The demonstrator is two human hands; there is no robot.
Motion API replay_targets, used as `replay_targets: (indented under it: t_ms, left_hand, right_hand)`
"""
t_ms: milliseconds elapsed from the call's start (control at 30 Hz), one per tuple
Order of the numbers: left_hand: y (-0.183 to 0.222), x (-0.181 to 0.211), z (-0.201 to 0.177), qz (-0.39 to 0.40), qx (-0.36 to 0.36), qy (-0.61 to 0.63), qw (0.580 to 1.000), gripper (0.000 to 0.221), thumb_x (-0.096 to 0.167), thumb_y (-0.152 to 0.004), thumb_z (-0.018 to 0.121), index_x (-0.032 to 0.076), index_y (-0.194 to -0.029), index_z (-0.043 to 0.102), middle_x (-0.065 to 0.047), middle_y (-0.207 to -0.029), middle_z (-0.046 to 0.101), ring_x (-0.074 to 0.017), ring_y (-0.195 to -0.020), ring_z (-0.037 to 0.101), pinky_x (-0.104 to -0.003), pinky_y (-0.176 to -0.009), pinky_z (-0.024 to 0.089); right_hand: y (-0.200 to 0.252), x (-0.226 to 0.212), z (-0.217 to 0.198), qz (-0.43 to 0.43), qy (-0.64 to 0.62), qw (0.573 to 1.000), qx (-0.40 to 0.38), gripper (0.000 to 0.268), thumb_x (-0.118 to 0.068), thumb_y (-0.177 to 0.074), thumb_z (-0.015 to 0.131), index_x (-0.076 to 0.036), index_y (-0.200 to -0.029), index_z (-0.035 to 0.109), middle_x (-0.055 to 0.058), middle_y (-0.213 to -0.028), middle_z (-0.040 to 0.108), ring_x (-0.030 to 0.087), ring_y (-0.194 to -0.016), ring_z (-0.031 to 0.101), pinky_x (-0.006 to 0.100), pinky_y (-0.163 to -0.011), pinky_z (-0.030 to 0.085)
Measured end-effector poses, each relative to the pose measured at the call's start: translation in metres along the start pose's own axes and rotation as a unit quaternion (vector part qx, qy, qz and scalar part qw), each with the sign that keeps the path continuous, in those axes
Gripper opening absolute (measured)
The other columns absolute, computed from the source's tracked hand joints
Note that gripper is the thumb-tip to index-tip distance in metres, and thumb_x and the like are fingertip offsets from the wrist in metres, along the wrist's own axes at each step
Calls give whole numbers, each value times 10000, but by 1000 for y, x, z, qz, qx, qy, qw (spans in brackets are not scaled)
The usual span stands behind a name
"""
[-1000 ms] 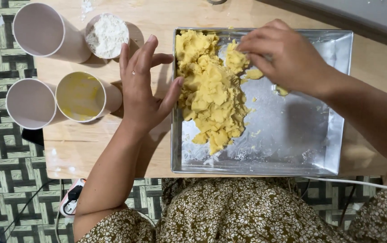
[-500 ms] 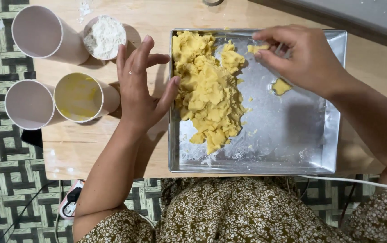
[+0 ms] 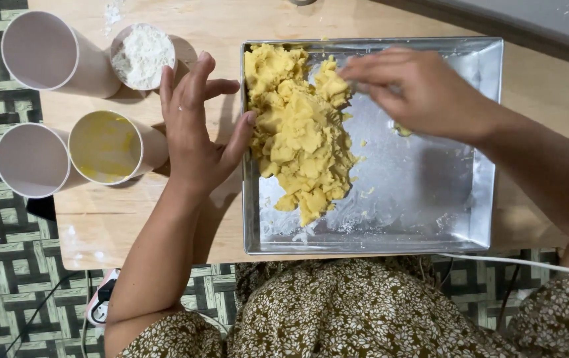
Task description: The person is preparing cookies by flattening small pieces of dough on a tray and using a heart-shaped cookie cutter to create individual pieces.
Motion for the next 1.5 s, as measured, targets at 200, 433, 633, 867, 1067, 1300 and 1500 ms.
replay_targets:
  t_ms: [200,433,633,867,1067,1300,1500]
  left_hand:
    - [-1,3,0,-4,-8,5,1000,711,199,-1116,715,155,-1621,218,-53,-1238,723,-225,-1315,644,-590,-1361,139]
    - [1,-1,6,-3,-6,2,1000,714,184,-1116,712,165,-1627,213,-54,-1335,678,-191,-1267,707,-590,-1360,135]
    - [-4,-9,14,-48,-7,61,997,579,93,-1174,541,129,-1633,191,-171,-1459,522,-289,-1363,558,-474,-1188,474]
    - [3,-27,32,-125,-71,77,987,626,-17,-1085,503,136,-1610,198,-188,-1418,509,-296,-1317,539,-445,-1072,474]
    - [4,-29,32,-159,-70,111,978,574,37,-1103,510,148,-1594,232,-174,-1373,532,-271,-1213,569,-352,-864,572]
    - [2,-28,28,-137,-61,103,983,623,9,-1076,542,132,-1601,229,-167,-1384,559,-268,-1191,593,-404,-988,493]
    - [2,-24,29,-189,-72,144,969,634,21,-1071,553,162,-1592,220,-158,-1391,508,-254,-1192,549,-308,-795,599]
  right_hand:
    - [68,25,-34,128,23,992,-5,432,-167,-991,605,-68,-1409,654,167,-1286,712,258,-931,694,382,-815,521]
    - [103,12,3,-78,136,985,69,472,-46,-892,787,117,-1312,645,273,-1231,720,363,-1071,722,407,-1010,613]
    - [104,23,19,-22,205,974,93,528,-109,-876,831,58,-1347,663,223,-1241,741,321,-1067,719,349,-942,640]
    - [104,25,25,-20,226,969,99,516,-97,-926,805,50,-1391,636,197,-1158,760,290,-996,721,312,-853,657]
    - [108,25,6,-34,169,978,121,554,-83,-939,773,125,-1416,581,303,-1238,714,377,-1066,715,391,-911,648]
    - [97,35,-17,126,-186,964,140,535,68,-1002,432,64,-1533,367,321,-1400,553,353,-1219,631,424,-1115,470]
    - [34,12,3,15,-204,976,75,644,51,-1059,383,-192,-1617,170,300,-1599,450,334,-1316,658,272,-733,474]
Point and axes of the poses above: each hand's wrist, its own y-axis away from the middle knuckle, its own z-axis out of the palm, x = y × z, the point moved 8 cm from there along -y, towards the middle knuckle
